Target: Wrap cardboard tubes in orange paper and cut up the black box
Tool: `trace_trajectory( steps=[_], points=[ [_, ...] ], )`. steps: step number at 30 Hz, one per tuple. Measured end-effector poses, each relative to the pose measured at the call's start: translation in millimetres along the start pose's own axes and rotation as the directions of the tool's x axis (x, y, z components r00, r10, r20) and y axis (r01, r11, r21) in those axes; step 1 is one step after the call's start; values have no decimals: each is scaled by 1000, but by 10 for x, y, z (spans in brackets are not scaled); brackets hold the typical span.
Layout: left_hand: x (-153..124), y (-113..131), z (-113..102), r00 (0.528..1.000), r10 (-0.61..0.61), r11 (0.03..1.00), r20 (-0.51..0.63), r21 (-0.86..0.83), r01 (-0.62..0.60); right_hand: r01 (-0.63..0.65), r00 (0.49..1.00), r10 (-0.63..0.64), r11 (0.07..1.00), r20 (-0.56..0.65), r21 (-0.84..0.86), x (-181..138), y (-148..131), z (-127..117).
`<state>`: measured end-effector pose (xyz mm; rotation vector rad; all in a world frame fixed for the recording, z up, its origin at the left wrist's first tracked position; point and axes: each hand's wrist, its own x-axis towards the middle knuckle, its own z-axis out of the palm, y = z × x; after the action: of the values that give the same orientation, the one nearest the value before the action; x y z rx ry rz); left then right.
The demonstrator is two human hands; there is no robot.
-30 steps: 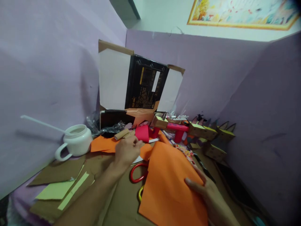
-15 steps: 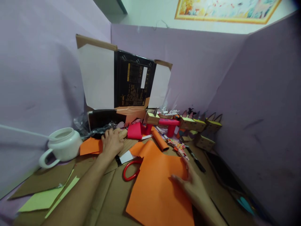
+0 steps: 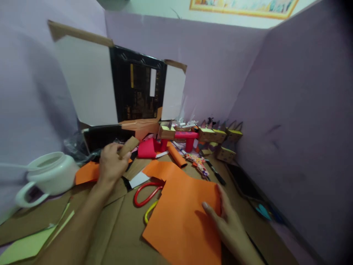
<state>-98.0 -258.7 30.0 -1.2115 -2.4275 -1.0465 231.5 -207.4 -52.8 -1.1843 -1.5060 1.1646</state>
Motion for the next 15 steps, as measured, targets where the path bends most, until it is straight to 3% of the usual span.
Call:
trace_trajectory(
  steps=[2, 4, 6, 10, 12, 15],
  points=[
    [-171, 147, -91, 993, 91, 982, 72, -174, -77, -19, 998, 15, 998, -57, -63, -89, -51, -36],
    [-414, 324, -146, 947, 279, 835, 162, -528, -156, -33, 999, 34, 998, 12, -60, -98, -95, -69],
    [-701, 506, -150, 825, 460, 766, 328, -616, -183, -26, 996, 32, 997, 77, -72, -28, -121, -103],
    [-1221, 799, -5, 480, 697, 696, 534, -664, -273, 67, 981, -38, 986, 189, -151, 208, -155, -155],
    [-1378, 880, 108, 398, 730, 678, 556, -666, -311, 81, 975, -45, 984, 216, -158, 300, -167, -171],
    [-1482, 917, 248, 361, 760, 649, 540, -665, -371, 103, 976, -64, 978, 209, -181, 325, -183, -230]
  ],
)
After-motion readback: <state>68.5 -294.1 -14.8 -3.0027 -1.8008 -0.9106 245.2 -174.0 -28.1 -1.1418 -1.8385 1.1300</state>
